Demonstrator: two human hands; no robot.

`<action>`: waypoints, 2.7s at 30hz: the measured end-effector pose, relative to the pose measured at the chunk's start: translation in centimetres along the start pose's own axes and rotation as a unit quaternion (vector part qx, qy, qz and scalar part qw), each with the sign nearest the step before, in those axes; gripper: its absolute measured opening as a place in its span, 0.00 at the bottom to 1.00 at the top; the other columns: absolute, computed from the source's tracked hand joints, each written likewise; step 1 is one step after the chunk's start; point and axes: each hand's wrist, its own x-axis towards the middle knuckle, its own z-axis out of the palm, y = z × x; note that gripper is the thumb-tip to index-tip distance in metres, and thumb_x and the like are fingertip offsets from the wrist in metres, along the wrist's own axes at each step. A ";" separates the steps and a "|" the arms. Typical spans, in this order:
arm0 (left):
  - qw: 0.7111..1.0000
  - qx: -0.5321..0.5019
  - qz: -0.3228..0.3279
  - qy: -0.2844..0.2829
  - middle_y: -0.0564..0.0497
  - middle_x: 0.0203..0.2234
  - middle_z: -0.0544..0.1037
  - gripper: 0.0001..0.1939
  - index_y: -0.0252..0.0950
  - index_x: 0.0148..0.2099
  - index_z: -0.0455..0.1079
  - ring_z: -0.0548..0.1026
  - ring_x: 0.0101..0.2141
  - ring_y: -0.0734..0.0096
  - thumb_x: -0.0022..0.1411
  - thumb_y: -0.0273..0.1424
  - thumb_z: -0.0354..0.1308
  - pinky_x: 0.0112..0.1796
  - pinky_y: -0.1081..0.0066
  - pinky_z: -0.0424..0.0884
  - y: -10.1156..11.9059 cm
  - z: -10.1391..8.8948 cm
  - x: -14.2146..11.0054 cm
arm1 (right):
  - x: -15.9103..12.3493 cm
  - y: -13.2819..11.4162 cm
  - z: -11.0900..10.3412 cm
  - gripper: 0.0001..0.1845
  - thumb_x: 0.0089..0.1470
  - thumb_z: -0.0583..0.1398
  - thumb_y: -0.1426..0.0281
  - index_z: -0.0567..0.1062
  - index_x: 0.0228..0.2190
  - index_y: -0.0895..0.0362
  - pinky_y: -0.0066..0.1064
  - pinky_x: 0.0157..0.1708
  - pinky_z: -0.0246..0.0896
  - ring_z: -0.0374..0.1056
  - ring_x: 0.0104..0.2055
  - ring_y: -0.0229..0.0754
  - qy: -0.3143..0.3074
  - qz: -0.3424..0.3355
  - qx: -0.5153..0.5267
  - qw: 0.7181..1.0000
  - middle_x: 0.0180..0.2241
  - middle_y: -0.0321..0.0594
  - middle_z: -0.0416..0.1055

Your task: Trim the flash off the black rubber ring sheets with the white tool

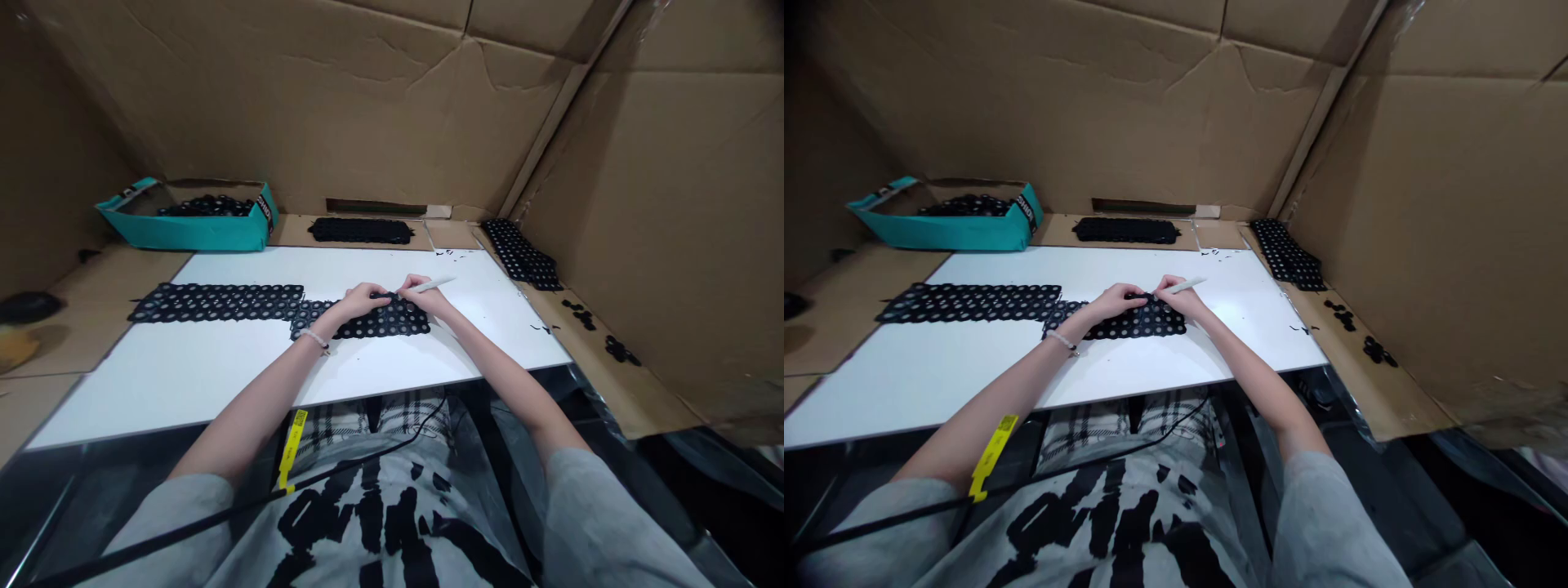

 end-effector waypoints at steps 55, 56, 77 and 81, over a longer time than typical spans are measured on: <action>0.990 -0.046 -0.044 -0.127 0.53 0.21 0.72 0.21 0.37 0.25 0.69 0.68 0.27 0.65 0.46 0.51 0.65 0.31 0.67 0.60 1.4 -2.2 -0.9 | -0.3 -0.6 1.1 0.06 0.50 0.58 0.66 0.68 0.24 0.54 0.31 0.35 0.57 0.66 0.32 0.40 -0.023 -0.078 -0.132 0.988 0.26 0.34 0.71; 0.993 -0.021 -0.028 -0.112 0.53 0.21 0.73 0.21 0.37 0.26 0.70 0.69 0.28 0.64 0.48 0.50 0.64 0.32 0.67 0.61 1.3 -2.2 -0.8 | -0.2 -0.5 0.9 0.06 0.49 0.58 0.67 0.69 0.23 0.54 0.31 0.35 0.57 0.65 0.32 0.40 -0.023 -0.072 -0.130 0.989 0.26 0.34 0.71; 0.995 -0.079 -0.023 -0.053 0.50 0.31 0.80 0.22 0.34 0.34 0.77 0.73 0.35 0.60 0.50 0.49 0.62 0.40 0.65 0.65 1.0 -1.0 -0.8 | -0.2 -0.1 1.3 0.07 0.50 0.58 0.64 0.69 0.25 0.54 0.30 0.35 0.59 0.66 0.33 0.40 0.024 -0.041 -0.064 0.997 0.26 0.33 0.71; 0.989 -0.106 -0.031 -0.098 0.51 0.29 0.79 0.22 0.34 0.34 0.76 0.72 0.33 0.63 0.50 0.50 0.63 0.38 0.66 0.64 0.8 -1.5 -0.7 | 0.1 0.7 1.7 0.07 0.52 0.57 0.64 0.68 0.25 0.53 0.31 0.35 0.58 0.66 0.33 0.40 0.026 -0.058 -0.111 0.992 0.27 0.33 0.71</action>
